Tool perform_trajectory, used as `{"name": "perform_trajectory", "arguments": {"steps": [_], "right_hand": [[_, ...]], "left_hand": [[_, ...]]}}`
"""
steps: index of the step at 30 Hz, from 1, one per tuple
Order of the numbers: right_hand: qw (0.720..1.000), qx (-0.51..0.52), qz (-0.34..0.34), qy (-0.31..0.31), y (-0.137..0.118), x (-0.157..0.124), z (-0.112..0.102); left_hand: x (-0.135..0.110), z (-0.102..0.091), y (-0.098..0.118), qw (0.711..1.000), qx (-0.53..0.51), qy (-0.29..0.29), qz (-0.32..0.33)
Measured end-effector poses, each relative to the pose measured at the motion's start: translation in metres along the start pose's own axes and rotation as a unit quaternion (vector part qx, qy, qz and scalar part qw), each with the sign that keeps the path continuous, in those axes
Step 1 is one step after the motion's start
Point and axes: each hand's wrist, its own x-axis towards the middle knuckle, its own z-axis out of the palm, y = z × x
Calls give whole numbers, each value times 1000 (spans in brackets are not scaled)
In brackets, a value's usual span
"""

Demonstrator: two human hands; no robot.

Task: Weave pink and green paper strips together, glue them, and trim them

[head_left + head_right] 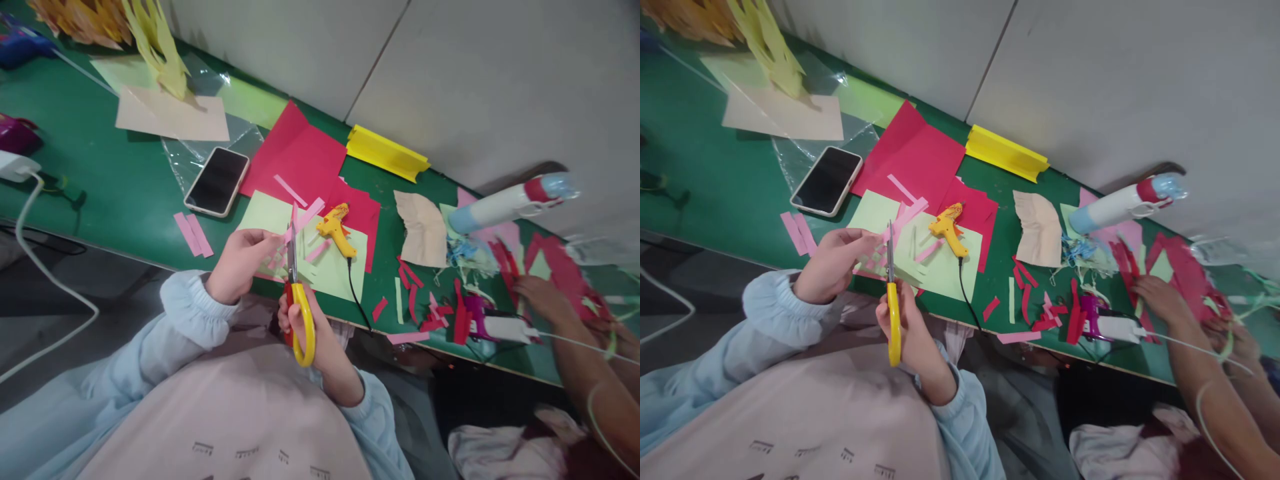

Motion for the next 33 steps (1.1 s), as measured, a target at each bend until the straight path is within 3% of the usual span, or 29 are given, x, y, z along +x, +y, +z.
{"name": "perform_trajectory", "arguments": {"steps": [4,19,33], "right_hand": [[999,36,19,-32,1,-3,2],[995,95,15,4,14,-1,-1],[995,101,17,10,9,-1,3]], "left_hand": [[1,-1,-4,1000,-9,-4,4],[0,2,-4,1000,-14,8,0],[0,2,-3,1000,-12,11,-4]]}}
